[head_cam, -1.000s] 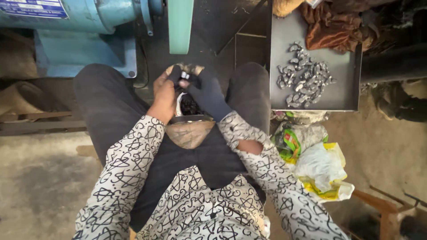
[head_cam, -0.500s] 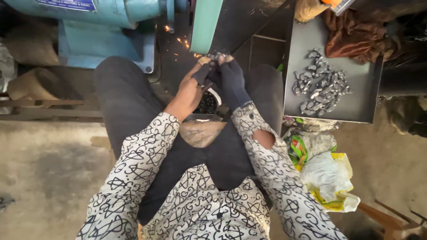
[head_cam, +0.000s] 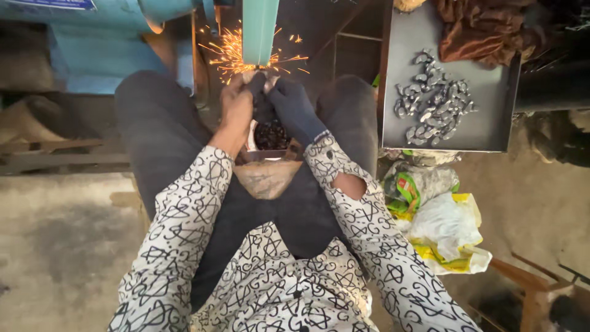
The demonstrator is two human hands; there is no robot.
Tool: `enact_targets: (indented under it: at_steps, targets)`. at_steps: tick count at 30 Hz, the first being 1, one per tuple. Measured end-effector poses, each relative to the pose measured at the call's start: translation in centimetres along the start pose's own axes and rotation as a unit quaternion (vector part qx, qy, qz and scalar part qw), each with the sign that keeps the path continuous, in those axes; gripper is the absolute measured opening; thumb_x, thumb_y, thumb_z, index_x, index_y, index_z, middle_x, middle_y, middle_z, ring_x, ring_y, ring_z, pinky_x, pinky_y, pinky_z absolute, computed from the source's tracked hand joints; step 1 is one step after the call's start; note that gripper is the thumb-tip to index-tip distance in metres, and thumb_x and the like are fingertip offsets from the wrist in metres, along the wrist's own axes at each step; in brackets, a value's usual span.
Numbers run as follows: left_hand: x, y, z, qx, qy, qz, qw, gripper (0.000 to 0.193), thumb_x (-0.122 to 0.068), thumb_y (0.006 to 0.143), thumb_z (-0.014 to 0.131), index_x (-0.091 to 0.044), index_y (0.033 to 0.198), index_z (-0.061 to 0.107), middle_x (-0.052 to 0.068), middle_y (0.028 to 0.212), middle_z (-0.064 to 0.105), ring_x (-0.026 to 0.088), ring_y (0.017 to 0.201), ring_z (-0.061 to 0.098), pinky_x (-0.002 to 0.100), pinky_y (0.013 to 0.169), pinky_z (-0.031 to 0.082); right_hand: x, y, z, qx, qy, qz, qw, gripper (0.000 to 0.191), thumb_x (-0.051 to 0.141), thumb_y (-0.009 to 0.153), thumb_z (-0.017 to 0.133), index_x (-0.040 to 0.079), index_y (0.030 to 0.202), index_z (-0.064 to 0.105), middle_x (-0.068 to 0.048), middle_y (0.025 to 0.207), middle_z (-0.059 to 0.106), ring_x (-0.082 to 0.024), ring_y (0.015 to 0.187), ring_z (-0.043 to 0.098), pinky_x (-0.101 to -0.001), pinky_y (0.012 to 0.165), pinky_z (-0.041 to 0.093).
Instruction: The person sits on the floor at a belt grinder and grinds the tips of small metal workpieces, producing sparks, then places finished pieces onto a metal tray beside them and picks up the next piece to repeat the process.
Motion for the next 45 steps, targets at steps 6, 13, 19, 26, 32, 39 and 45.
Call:
enact_targets:
  at_steps: [6,13,19,26,32,39,45]
  targets:
    - [-0.5,-0.5,-0.9,0.056,0.191,0.094,0.975,0.025,-0.007,0.098,0.065,0.001,0.121,0.071,0.001,0.1,0.073,0.007,0.086,0.064,0.024,0.073,0.05,1.0,-1.9,-1.4,0.009,-0.184,-0.177,0.967,0.033,0.024,0.099,0.063,0.002,0.123,0.068,-0.02,0.087,0.069,-0.033,0.078,0.067,-0.0431,0.072,0.053]
    - [3.5,-1.7,-0.7,0.222,0.529,0.171,0.801,0.074,-0.002,0.074,0.069,0.005,0.145,0.048,0.033,0.139,0.056,0.048,0.129,0.052,0.05,0.109,0.042,-2.6,2.4,-21.2,-0.358,-0.411,-0.037,0.838,0.03,0.022,0.089,0.071,0.007,0.115,0.07,-0.018,0.101,0.074,-0.035,0.097,0.072,-0.0445,0.082,0.056]
    - [5.6,-2.3,-0.5,0.297,0.558,0.022,0.774,0.071,-0.007,0.079,0.066,-0.002,0.147,0.046,0.029,0.138,0.056,0.044,0.129,0.053,0.048,0.107,0.043,-6.9,1.6,-31.3,-0.239,-0.53,-0.07,0.811,0.027,0.01,0.081,0.067,0.007,0.106,0.077,-0.022,0.104,0.071,-0.044,0.099,0.064,-0.0515,0.084,0.05]
    - [5.2,-2.2,-0.1,0.258,0.551,0.041,0.792,0.061,-0.004,0.08,0.064,-0.003,0.141,0.054,0.024,0.137,0.063,0.04,0.129,0.058,0.043,0.11,0.047,-6.6,2.3,-28.1,-0.275,-0.264,-0.083,0.921,0.023,0.002,0.093,0.057,0.005,0.115,0.062,-0.01,0.096,0.064,-0.029,0.09,0.065,-0.0404,0.081,0.059]
    - [3.9,-1.7,0.5,0.112,0.185,0.159,0.963,0.071,0.015,0.079,0.044,0.005,0.149,0.038,0.014,0.146,0.052,0.03,0.137,0.05,0.037,0.112,0.039,-0.7,-0.7,-6.5,-0.086,-0.321,-0.321,0.887,0.024,0.012,0.083,0.07,0.013,0.106,0.069,-0.009,0.102,0.07,-0.025,0.097,0.068,-0.0394,0.085,0.055]
    - [-0.2,-3.2,-1.4,0.016,-0.005,-0.067,0.998,0.031,-0.018,0.103,0.066,-0.003,0.13,0.067,0.011,0.112,0.073,0.015,0.087,0.068,0.029,0.073,0.055,-3.6,-4.4,3.6,0.197,0.488,0.284,0.801,0.014,0.021,0.101,0.057,0.009,0.103,0.063,-0.003,0.09,0.061,-0.018,0.084,0.062,-0.0392,0.073,0.055]
    - [-1.2,-2.9,-0.3,0.019,-0.173,-0.169,0.97,0.032,-0.031,0.101,0.052,-0.013,0.123,0.066,0.01,0.098,0.075,0.02,0.069,0.067,0.031,0.059,0.053,-1.9,-2.6,2.4,0.163,0.571,0.268,0.758,0.01,0.017,0.101,0.052,0.011,0.107,0.059,0.0,0.091,0.06,-0.012,0.077,0.056,-0.0291,0.068,0.051]
Point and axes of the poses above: each hand's wrist, its own y-axis towards the middle knuckle, its own z-axis out of the palm, x = y × z, the point moved 4 cm from there along y, towards the middle knuckle
